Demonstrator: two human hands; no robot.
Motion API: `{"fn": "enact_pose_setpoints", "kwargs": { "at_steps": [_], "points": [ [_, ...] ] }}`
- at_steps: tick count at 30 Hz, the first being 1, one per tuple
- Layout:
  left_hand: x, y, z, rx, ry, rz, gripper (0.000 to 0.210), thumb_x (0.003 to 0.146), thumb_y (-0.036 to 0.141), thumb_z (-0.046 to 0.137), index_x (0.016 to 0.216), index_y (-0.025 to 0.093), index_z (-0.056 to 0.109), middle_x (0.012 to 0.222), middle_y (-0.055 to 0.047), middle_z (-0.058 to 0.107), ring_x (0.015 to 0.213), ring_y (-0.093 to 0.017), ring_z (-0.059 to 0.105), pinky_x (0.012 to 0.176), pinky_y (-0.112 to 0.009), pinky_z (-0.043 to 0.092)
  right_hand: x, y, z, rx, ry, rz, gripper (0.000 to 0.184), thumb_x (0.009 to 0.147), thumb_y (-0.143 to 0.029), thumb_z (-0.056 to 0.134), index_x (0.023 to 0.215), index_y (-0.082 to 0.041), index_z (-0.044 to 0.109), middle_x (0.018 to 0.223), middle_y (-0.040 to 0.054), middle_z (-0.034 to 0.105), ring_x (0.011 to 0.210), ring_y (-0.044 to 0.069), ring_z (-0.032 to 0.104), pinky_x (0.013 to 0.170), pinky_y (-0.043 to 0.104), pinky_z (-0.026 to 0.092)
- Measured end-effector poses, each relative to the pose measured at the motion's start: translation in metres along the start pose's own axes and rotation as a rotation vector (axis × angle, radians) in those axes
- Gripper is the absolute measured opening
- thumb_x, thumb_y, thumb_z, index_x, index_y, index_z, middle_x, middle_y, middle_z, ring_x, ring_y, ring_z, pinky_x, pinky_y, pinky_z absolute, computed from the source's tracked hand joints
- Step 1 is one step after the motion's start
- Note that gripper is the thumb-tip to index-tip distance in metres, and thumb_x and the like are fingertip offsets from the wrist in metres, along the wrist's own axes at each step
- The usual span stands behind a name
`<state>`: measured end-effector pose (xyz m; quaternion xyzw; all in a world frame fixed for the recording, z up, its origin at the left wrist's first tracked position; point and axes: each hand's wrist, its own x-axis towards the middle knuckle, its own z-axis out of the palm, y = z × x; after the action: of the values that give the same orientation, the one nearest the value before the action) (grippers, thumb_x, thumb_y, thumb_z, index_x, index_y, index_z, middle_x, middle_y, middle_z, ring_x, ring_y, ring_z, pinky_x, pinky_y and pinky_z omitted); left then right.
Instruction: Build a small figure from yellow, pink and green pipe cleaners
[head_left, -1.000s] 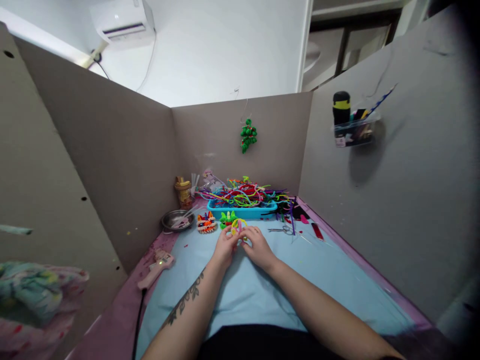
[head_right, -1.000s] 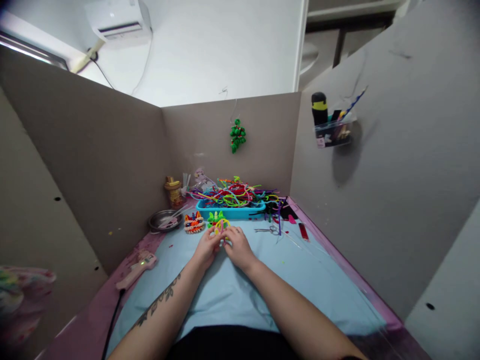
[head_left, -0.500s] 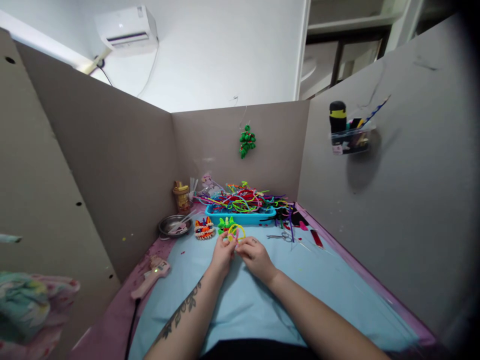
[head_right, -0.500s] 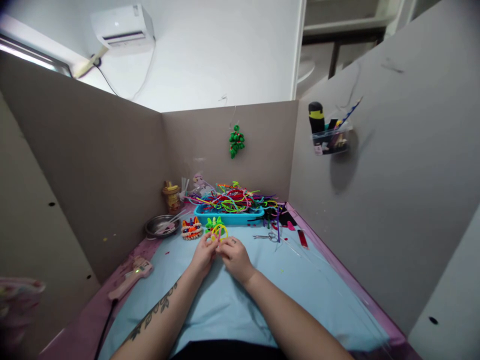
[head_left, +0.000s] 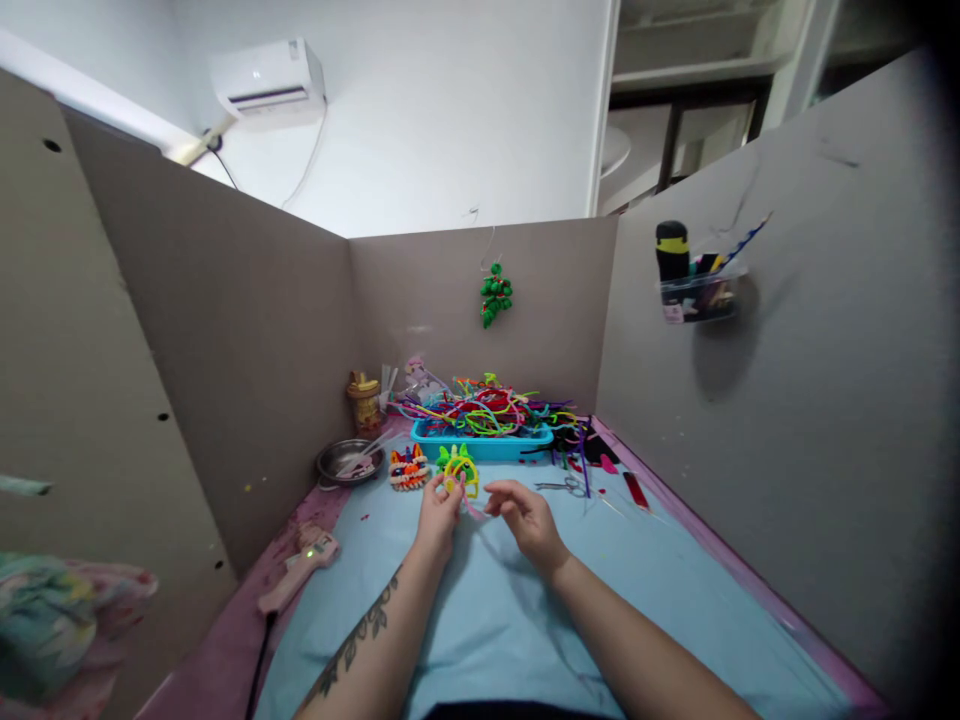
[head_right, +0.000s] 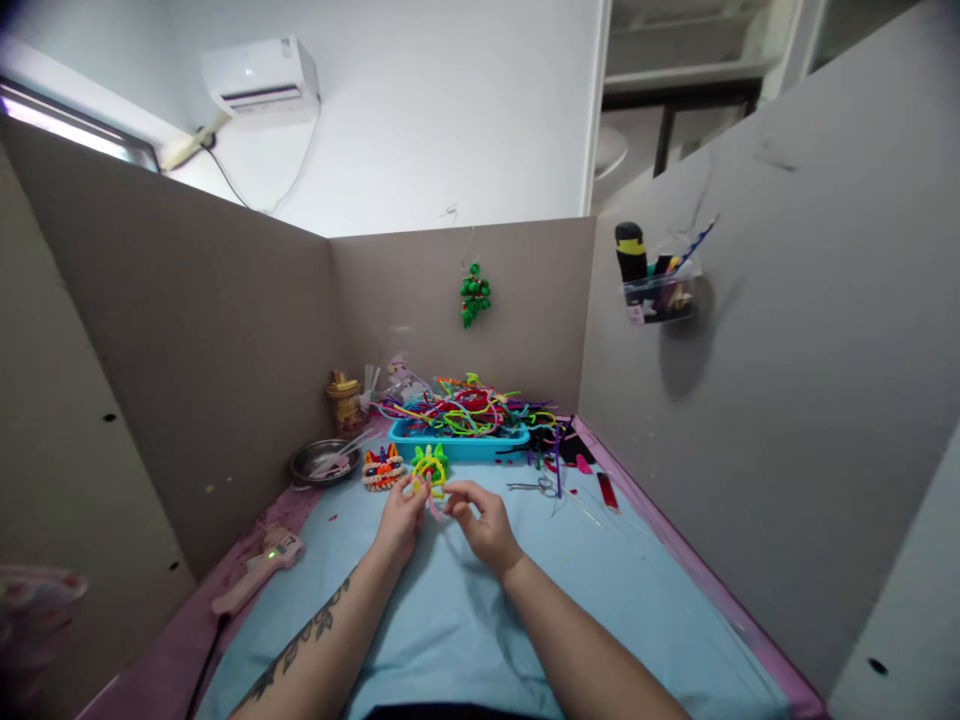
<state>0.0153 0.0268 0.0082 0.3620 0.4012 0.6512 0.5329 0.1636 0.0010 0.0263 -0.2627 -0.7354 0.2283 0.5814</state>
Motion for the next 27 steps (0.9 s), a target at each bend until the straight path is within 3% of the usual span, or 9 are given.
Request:
{"fn": "enact_pose_setpoints", "kwargs": {
  "at_steps": [4,7,11,16,20,27],
  "points": [
    [-0.004,0.002,0.005,0.041,-0.078,-0.015,0.066,0.055,0.043,0.076,0.105,0.018,0.042,0.063,0.005,0.058,0.036,-0.002,0.035,0.040,-0.017,0.020,0.005,0.009,0.001,-0.241,0.101,-0.015,0.019,0.085,-0.029,0.048,0.091,-0.021,0.064,0.081,0.0049,0.063,0.081,0.019,0.057,0.076,0.034,0.044],
    [-0.008,0.001,0.008,0.054,-0.127,-0.010,0.066,0.054,0.041,0.077,0.106,0.018,0.042,0.064,0.004,0.059,0.039,-0.003,0.040,0.042,-0.017,0.024,0.007,0.012,0.004,-0.393,0.106,-0.064,0.015,0.081,-0.023,0.053,0.089,-0.022,0.065,0.085,0.0054,0.061,0.085,0.020,0.053,0.078,0.035,0.042],
    [-0.012,0.000,0.011,0.079,-0.179,-0.023,0.069,0.053,0.041,0.077,0.107,0.018,0.042,0.066,0.002,0.061,0.044,-0.006,0.046,0.045,-0.018,0.029,0.008,0.016,0.007,-0.427,0.107,-0.065,0.010,0.079,-0.021,0.055,0.083,-0.022,0.064,0.081,0.0043,0.063,0.082,0.020,0.053,0.077,0.035,0.042],
    [-0.013,-0.001,0.011,0.110,-0.203,-0.020,0.066,0.057,0.041,0.075,0.108,0.017,0.041,0.063,0.003,0.060,0.039,-0.004,0.038,0.041,-0.017,0.023,0.006,0.019,0.006,-0.443,0.144,-0.016,0.007,0.078,-0.021,0.056,0.082,-0.021,0.062,0.079,0.0030,0.065,0.080,0.019,0.053,0.075,0.033,0.041],
    [-0.012,-0.003,0.010,0.133,-0.194,-0.023,0.067,0.056,0.040,0.075,0.109,0.017,0.042,0.064,0.004,0.060,0.038,-0.003,0.038,0.041,-0.017,0.022,0.006,0.022,0.005,-0.487,0.097,-0.022,0.009,0.078,-0.023,0.057,0.078,-0.022,0.065,0.076,0.0029,0.064,0.080,0.020,0.052,0.077,0.035,0.040],
    [-0.014,0.000,0.010,0.098,-0.178,-0.012,0.069,0.052,0.037,0.078,0.107,0.016,0.043,0.067,0.001,0.063,0.043,-0.005,0.045,0.042,-0.016,0.025,0.003,0.024,0.007,-0.556,0.050,-0.029,0.017,0.076,-0.013,0.053,0.074,-0.021,0.067,0.095,0.0073,0.053,0.095,0.023,0.044,0.084,0.039,0.039]
  ]
}}
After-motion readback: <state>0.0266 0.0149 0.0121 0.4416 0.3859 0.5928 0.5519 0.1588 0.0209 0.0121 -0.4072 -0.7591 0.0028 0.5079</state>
